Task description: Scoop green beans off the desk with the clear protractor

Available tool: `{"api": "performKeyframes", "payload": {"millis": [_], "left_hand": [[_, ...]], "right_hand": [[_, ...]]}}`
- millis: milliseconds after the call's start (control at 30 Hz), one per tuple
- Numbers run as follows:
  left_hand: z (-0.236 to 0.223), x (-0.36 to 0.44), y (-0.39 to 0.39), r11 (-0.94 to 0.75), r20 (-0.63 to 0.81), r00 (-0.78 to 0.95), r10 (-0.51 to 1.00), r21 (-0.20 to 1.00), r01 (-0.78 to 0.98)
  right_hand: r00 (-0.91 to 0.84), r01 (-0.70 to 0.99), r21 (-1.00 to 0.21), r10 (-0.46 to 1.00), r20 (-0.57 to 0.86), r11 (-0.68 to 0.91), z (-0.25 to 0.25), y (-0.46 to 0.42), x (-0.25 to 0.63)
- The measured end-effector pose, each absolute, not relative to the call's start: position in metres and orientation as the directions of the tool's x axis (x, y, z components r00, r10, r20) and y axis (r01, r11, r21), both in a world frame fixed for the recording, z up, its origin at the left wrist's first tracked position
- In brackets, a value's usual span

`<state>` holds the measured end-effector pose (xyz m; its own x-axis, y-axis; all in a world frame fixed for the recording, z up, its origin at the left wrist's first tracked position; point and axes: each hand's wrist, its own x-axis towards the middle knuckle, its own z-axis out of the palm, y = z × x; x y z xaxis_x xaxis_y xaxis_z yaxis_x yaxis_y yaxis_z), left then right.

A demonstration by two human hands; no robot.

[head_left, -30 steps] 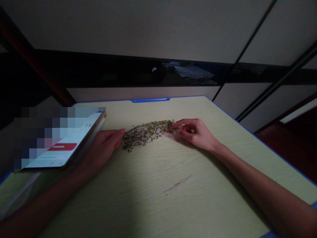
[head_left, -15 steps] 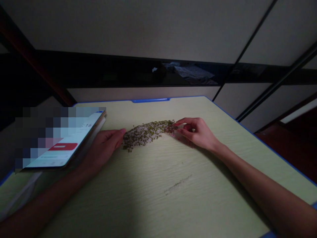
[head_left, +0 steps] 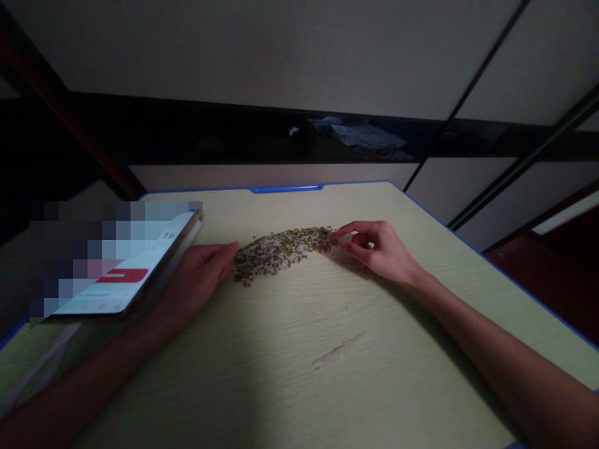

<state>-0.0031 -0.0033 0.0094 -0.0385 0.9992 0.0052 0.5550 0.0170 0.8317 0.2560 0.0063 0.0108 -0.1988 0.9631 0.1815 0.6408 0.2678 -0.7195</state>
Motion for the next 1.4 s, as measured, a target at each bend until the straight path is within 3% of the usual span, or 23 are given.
{"api": "performKeyframes", "payload": {"millis": [1233,1400], "left_hand": [[0.0116,-0.0017,-0.0055,0.017,0.009,-0.047,0.999,0.848,0.530],[0.0100,-0.0017,-0.0030,0.017,0.010,-0.048,0.999,0.849,0.528]], "right_hand": [[-0.247,0.627,-0.711,0.947,0.204,0.317,0.0064,0.0069,0.2556],[-0.288,0.656,-0.650,0.923,0.254,0.383,0.0066,0.0065,0.2557]]}}
